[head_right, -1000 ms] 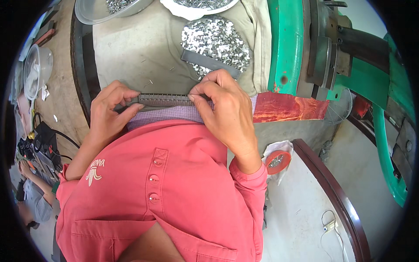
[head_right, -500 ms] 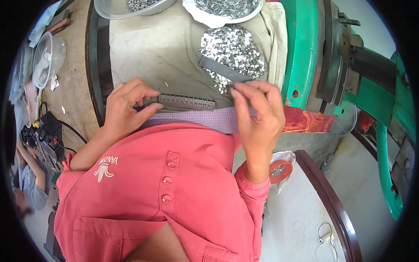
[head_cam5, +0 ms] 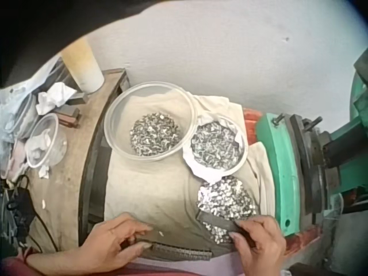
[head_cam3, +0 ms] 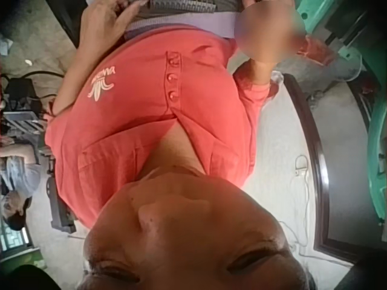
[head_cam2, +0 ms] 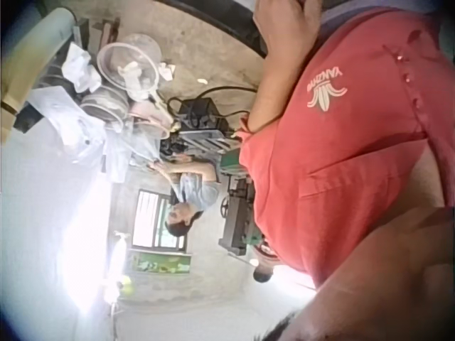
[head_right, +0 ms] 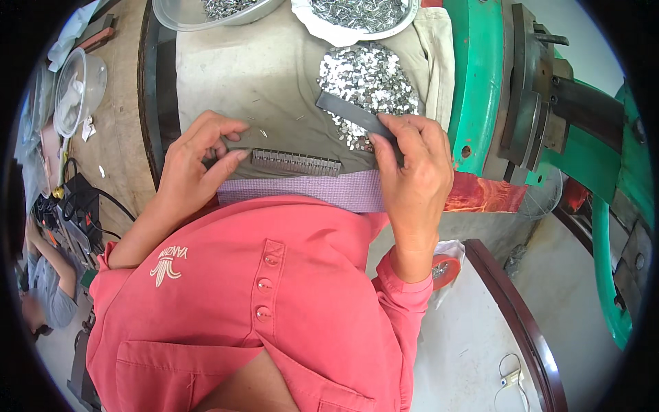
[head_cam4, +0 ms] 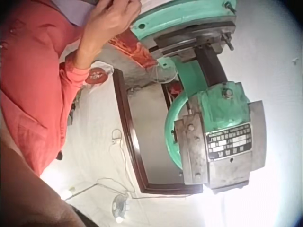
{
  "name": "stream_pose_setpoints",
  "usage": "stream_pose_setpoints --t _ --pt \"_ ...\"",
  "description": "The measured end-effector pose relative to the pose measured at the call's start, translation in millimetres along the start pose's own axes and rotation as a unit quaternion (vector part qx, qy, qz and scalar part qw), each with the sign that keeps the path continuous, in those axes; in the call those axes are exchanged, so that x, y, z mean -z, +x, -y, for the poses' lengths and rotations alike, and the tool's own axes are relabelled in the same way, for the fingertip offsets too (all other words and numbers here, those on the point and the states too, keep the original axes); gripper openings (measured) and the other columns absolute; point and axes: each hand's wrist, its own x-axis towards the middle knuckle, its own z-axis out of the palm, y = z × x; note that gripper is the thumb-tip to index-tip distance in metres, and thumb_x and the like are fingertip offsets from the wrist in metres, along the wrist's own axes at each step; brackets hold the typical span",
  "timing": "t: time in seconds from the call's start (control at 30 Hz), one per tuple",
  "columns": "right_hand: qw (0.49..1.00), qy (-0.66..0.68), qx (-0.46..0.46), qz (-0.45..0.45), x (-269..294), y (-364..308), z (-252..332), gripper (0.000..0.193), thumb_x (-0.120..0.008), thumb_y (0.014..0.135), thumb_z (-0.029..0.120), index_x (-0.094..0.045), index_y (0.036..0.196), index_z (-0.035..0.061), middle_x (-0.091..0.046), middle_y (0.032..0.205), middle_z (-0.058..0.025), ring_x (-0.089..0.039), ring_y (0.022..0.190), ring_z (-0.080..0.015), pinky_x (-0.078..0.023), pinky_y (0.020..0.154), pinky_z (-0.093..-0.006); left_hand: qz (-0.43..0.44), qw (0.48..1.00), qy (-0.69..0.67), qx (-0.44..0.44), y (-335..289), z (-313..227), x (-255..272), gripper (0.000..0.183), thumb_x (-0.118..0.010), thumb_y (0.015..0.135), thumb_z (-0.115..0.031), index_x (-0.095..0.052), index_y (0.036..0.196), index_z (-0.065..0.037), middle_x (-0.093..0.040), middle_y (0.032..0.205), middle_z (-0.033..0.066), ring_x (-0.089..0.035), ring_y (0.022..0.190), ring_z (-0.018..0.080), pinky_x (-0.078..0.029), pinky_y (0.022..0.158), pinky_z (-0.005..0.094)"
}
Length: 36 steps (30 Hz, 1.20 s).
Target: Manual assembly of small metal components into a strip-like jig at a manufacturing workstation.
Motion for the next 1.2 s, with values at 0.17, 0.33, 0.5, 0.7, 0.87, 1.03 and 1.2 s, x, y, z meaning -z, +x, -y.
stream_pose_setpoints --t 0.17,0.33,0.5,0.7,0.87,1.03,1.2 --pt "1.0 -0.01 0.01 0.02 2 4 -2 0.026 -0.081 0.076 0.003 -0.074 0.101 0.0037 -0.068 0.097 -0.0093 -0.066 0.082 -0.0223 -0.054 0.071 -0.0326 -0.01 1.0 0.002 -0.015 -1 1 2 0.015 -0.07 0.086 -0.005 -0.063 0.099 -0.004 -0.059 0.093 0.0073 -0.06 0.066 0.021 -0.048 0.06 0.0332" --pt "0.998 -0.035 0.042 0.009 5 5 -4 0.023 -0.08 0.078 0.003 -0.074 0.1 0.0031 -0.067 0.095 -0.0093 -0.066 0.08 -0.0219 -0.053 0.069 -0.0321 -0.003 1.0 -0.015 0.008 -1 -4 4 0.007 -0.068 0.089 -0.007 -0.063 0.092 -0.002 -0.058 0.09 0.0081 -0.061 0.069 0.0235 -0.048 0.061 0.034" --pt "0.999 0.025 0.024 0.015 14 -2 10 0.026 -0.08 0.073 0.002 -0.074 0.098 0.0039 -0.066 0.091 -0.0083 -0.064 0.083 -0.0265 -0.052 0.071 -0.037 0.001 1.0 -0.003 0.017 -1 -6 3 0.01 -0.066 0.091 -0.011 -0.062 0.091 -0.002 -0.058 0.088 0.0105 -0.061 0.071 0.0291 -0.048 0.062 0.037" --pt "0.991 0.098 0.07 0.049 6 -12 30 0.027 -0.08 0.072 0.001 -0.073 0.098 0.0032 -0.065 0.091 -0.0083 -0.063 0.084 -0.027 -0.052 0.071 -0.0366 0.026 0.998 0.041 0.024 1 -13 5 0.014 -0.065 0.094 -0.014 -0.062 0.09 -0.001 -0.059 0.085 0.0131 -0.06 0.072 0.0346 -0.047 0.063 0.0408" --pt "0.986 0.119 0.091 0.072 -4 -20 37 0.029 -0.08 0.071 -0.001 -0.072 0.099 0.0021 -0.064 0.093 -0.0086 -0.063 0.085 -0.027 -0.052 0.072 -0.0369 0.034 0.998 0.047 0.022 1 -14 4 0.015 -0.063 0.095 -0.015 -0.061 0.089 -0.001 -0.058 0.085 0.0139 -0.059 0.072 0.0364 -0.047 0.063 0.0428" --pt "0.985 0.118 0.1 0.079 -9 -21 41 0.03 -0.079 0.071 0.0 -0.072 0.1 0.0017 -0.063 0.094 -0.0087 -0.061 0.084 -0.0272 -0.052 0.072 -0.0375 0.03 0.998 0.052 0.001 1 -10 0 0.017 -0.062 0.096 -0.012 -0.057 0.087 0.002 -0.053 0.079 0.0148 -0.054 0.067 0.0338 -0.043 0.062 0.0374" --pt "0.983 0.119 0.102 0.089 -11 -21 41 0.03 -0.078 0.072 0.0 -0.071 0.101 0.0015 -0.062 0.095 -0.0089 -0.06 0.085 -0.0274 -0.051 0.073 -0.0376 0.038 0.997 0.062 0.011 1 -12 -2 0.017 -0.063 0.096 -0.013 -0.058 0.087 0.001 -0.055 0.079 0.0147 -0.056 0.068 0.035 -0.045 0.062 0.0384"
